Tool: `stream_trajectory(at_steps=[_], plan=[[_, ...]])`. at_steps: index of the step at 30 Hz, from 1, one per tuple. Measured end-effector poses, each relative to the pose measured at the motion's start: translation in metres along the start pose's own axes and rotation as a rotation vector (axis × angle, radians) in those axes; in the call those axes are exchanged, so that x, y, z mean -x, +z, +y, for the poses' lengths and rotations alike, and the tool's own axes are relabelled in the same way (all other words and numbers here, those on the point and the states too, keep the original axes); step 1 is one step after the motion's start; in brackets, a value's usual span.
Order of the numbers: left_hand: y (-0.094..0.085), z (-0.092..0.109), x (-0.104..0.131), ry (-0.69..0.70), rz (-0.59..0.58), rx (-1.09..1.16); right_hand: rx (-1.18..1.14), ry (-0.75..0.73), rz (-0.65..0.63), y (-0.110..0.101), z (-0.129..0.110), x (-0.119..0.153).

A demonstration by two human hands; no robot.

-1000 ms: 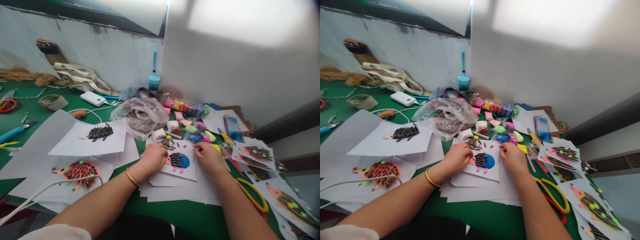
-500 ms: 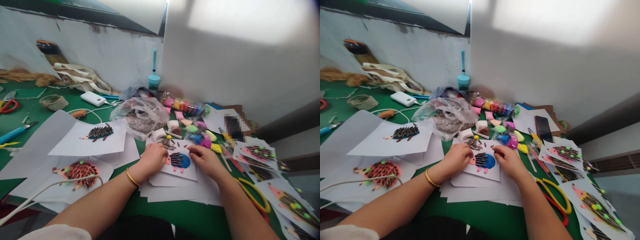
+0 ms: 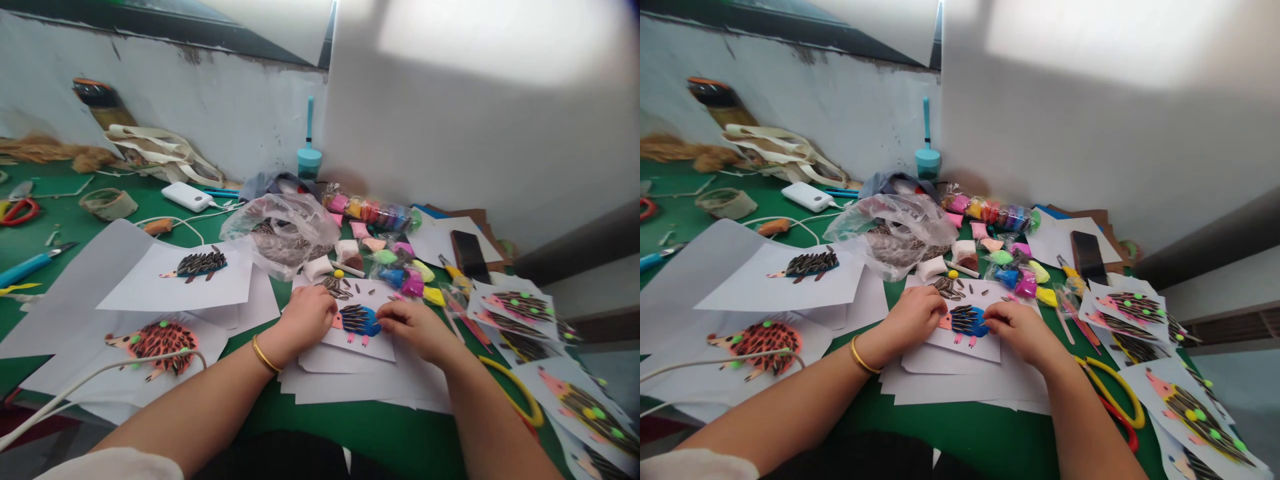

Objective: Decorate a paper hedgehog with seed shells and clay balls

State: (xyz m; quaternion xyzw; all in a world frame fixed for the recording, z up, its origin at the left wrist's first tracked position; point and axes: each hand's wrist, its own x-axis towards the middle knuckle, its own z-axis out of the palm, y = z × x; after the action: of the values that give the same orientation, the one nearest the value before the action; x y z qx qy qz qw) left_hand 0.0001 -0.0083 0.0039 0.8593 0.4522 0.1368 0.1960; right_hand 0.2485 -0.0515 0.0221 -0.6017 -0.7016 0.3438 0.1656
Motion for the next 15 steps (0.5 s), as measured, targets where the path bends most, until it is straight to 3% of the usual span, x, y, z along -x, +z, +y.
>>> stream_trajectory(at_steps=[11,15], plan=[[0.0,0.0,-0.001,-0.002,-0.005,-0.005,0.227,-0.023,0.025,0.007,-0.008,-0.001],[0.002,-0.001,0.0,0.007,0.016,-0.005,0.225,-0.117,0.06,0.011,-0.005,-0.003]])
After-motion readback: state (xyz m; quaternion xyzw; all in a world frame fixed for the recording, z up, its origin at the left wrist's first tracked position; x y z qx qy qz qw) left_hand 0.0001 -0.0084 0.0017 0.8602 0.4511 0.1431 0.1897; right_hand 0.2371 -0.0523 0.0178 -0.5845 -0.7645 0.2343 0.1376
